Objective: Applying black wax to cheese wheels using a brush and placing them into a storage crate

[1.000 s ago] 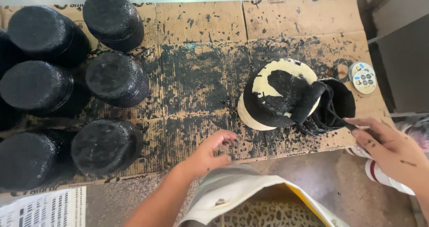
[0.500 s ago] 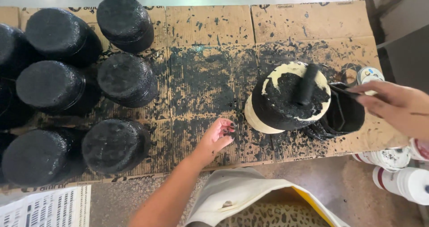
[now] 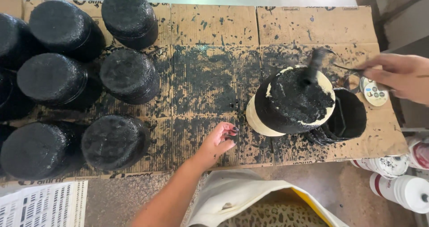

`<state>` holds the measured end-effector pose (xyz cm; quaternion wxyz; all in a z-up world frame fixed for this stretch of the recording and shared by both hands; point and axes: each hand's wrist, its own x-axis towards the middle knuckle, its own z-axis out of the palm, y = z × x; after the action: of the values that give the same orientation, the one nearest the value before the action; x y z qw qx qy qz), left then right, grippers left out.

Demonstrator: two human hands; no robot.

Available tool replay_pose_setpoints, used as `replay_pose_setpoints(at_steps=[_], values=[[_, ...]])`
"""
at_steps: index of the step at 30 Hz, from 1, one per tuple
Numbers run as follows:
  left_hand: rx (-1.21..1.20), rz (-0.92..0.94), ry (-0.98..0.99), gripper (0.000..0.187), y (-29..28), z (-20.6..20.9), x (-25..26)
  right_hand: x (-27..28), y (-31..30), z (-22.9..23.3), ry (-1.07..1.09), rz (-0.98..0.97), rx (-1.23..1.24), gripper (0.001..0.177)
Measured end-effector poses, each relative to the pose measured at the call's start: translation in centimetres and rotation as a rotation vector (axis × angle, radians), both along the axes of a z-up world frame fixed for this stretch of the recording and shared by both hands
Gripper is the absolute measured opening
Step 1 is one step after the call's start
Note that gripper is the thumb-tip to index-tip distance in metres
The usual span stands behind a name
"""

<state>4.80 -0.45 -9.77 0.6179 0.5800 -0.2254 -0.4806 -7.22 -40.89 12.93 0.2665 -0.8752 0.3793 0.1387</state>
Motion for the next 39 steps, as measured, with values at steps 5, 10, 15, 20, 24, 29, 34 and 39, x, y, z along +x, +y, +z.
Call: replay_pose_setpoints(at_steps=[5, 10, 15, 20, 24, 29, 34, 39], values=[[-0.021, 0.031, 0.001, 0.041, -0.3, -0.7, -0.2, 0.6, -7.2, -2.9, -0.025, -0.097, 0.161, 0.031], [0.102, 0.007, 0.022, 0.048, -2.1, 0.0, -0.5, 11.2, 6.2, 3.7, 0.323, 0.128, 0.046, 0.036], [0.103, 0.017, 0.029, 0.045, -3.2, 0.1, -0.2, 9.9, 0.7, 0.9, 0.261, 0.122, 0.161, 0.033], [0.102, -0.001, 0.013, 0.061, -4.0, -1.3, 0.3, 0.6, -1.5, 0.6, 0.207, -0.030, 0.144, 0.034], [0.100, -0.049, -0.058, 0.079, -5.7, 2.2, 1.4, -5.2, -2.2, -1.6, -0.027, -0.377, 0.389, 0.034], [0.212, 0.131, 0.147, 0.071, -9.9, -2.2, 2.7, -2.1, -0.3, -1.8, -0.035, -0.329, 0.391, 0.036], [-0.106, 0.045, 0.124, 0.104, -11.3, 4.2, 3.1, -1.3, 2.0, -2.6, 0.018, 0.097, 0.022, 0.042], [-0.181, 0.204, 0.268, 0.089, -13.1, -0.6, 3.4, -9.9, 0.6, -4.0, -0.035, -0.085, 0.044, 0.037]])
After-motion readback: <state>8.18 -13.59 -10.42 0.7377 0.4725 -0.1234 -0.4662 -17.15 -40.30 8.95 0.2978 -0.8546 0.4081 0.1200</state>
